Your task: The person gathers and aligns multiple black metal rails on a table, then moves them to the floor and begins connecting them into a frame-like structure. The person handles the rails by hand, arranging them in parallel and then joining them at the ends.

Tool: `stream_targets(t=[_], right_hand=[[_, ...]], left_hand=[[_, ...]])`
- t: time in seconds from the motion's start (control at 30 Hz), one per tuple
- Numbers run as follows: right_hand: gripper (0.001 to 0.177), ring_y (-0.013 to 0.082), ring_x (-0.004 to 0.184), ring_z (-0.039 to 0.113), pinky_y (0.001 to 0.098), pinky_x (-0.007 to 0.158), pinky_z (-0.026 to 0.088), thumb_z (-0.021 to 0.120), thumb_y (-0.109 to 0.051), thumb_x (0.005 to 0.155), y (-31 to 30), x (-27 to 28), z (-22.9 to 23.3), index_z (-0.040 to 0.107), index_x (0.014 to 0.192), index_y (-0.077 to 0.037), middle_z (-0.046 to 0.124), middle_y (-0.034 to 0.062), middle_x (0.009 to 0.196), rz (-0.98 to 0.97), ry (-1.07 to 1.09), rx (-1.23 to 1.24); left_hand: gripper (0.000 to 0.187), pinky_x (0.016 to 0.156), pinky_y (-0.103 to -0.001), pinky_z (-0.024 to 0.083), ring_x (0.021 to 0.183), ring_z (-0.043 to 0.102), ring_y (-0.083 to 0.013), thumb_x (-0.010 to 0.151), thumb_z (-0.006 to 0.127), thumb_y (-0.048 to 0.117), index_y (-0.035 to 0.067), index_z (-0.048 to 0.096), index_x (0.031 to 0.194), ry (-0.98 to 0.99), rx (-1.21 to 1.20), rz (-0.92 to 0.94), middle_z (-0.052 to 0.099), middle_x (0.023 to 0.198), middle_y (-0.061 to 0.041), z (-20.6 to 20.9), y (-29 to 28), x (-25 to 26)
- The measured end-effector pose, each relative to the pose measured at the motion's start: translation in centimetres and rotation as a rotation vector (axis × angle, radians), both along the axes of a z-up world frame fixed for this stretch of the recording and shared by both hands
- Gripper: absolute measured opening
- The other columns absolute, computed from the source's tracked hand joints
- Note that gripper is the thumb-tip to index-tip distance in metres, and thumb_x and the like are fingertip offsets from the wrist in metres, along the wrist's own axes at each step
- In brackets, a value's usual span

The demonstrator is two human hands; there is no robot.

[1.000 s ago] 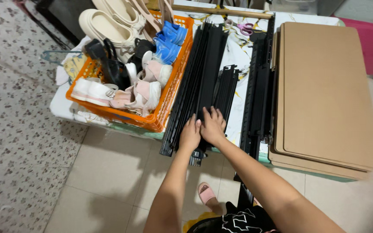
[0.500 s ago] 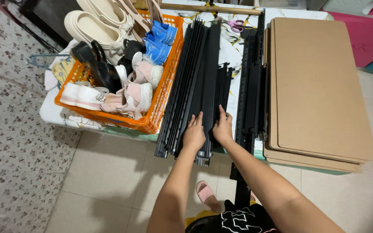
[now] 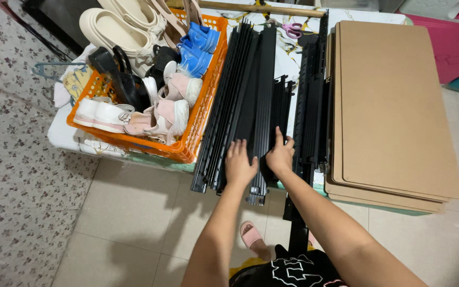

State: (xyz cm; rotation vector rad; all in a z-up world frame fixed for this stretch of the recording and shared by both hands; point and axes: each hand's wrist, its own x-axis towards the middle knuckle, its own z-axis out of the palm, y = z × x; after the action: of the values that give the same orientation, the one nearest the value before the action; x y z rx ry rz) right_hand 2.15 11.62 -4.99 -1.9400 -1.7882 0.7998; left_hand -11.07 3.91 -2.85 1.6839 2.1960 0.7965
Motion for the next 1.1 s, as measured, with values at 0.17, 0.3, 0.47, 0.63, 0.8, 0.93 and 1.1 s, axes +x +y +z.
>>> stream_targets(t=[0.17, 0.3, 0.47, 0.63, 0.8, 0.93, 1.1], right_hand=[[0.078, 0.0530, 0.131, 0.046, 0.0536, 0.109, 0.044, 0.056, -0.008, 0.092, 0.7, 1.1, -0.4, 0.030, 0.161, -0.033, 0.030, 0.0257, 0.158, 0.027, 0.014, 0.007], [0.080, 0.0571, 0.134, 0.040, 0.0534, 0.112, 0.040, 0.059, -0.007, 0.086, 1.2, 1.4, -0.9, 0.037, 0.158, -0.033, 0.025, 0.0278, 0.161, 0.062, 0.003, 0.016], [0.069, 0.0594, 0.134, 0.037, 0.0521, 0.116, 0.036, 0.061, -0.011, 0.088, 0.5, 1.3, -0.3, 0.047, 0.153, -0.032, 0.017, 0.0340, 0.162, 0.128, 0.021, 0.081], [0.061, 0.0534, 0.139, 0.034, 0.0523, 0.113, 0.036, 0.066, -0.009, 0.084, -1.0, 2.7, 2.6, 0.057, 0.143, -0.022, 0.026, 0.0315, 0.159, 0.183, 0.098, 0.285], [0.043, 0.0388, 0.129, 0.048, 0.0519, 0.105, 0.039, 0.068, -0.009, 0.085, -1.7, 6.1, 5.4, 0.067, 0.126, -0.018, 0.052, 0.0162, 0.141, 0.076, 0.016, 0.420], [0.044, 0.0392, 0.125, 0.050, 0.0525, 0.106, 0.039, 0.068, -0.008, 0.086, -0.8, 10.4, 4.8, 0.064, 0.130, -0.012, 0.055, 0.0171, 0.129, -0.043, 0.025, 0.507], [0.055, 0.0448, 0.117, 0.055, 0.0513, 0.103, 0.045, 0.064, -0.005, 0.084, 1.2, 15.5, 2.0, 0.057, 0.138, -0.007, 0.056, 0.0238, 0.130, 0.011, 0.055, 0.468]], left_hand=[[0.064, 0.120, -0.047, 0.038, 0.144, 0.044, -0.0390, 0.091, 0.065, 0.019, 0.000, 0.047, 0.149, -0.036, 0.122, -0.069, 0.050, 0.151, -0.019, -1.6, 0.7, 1.0], [0.061, 0.114, -0.045, 0.040, 0.138, 0.047, -0.0384, 0.090, 0.063, 0.015, 0.002, 0.047, 0.148, -0.085, 0.046, -0.067, 0.047, 0.153, -0.018, -1.0, 0.6, 0.4], [0.059, 0.113, -0.045, 0.042, 0.139, 0.047, -0.0370, 0.091, 0.058, 0.004, 0.004, 0.047, 0.149, -0.071, 0.024, -0.073, 0.044, 0.157, -0.016, 0.5, 0.1, 0.1], [0.067, 0.122, -0.047, 0.026, 0.150, 0.030, -0.0400, 0.080, 0.059, -0.005, 0.000, 0.047, 0.145, 0.126, 0.137, 0.021, 0.037, 0.159, -0.025, 1.0, 0.0, 2.0], [0.057, 0.125, -0.052, 0.019, 0.152, 0.027, -0.0385, 0.091, 0.059, 0.005, -0.003, 0.046, 0.146, 0.065, 0.241, -0.048, 0.039, 0.158, -0.024, 1.8, 0.9, 4.9], [0.053, 0.121, -0.053, 0.027, 0.148, 0.034, -0.0396, 0.092, 0.062, 0.014, 0.002, 0.050, 0.142, 0.091, 0.293, -0.215, 0.045, 0.154, -0.021, 2.8, 2.3, 9.7], [0.069, 0.109, -0.047, 0.044, 0.135, 0.048, -0.0382, 0.084, 0.064, 0.014, 0.002, 0.044, 0.150, -0.187, -0.035, -0.314, 0.049, 0.150, -0.017, 3.7, 4.5, 15.7]])
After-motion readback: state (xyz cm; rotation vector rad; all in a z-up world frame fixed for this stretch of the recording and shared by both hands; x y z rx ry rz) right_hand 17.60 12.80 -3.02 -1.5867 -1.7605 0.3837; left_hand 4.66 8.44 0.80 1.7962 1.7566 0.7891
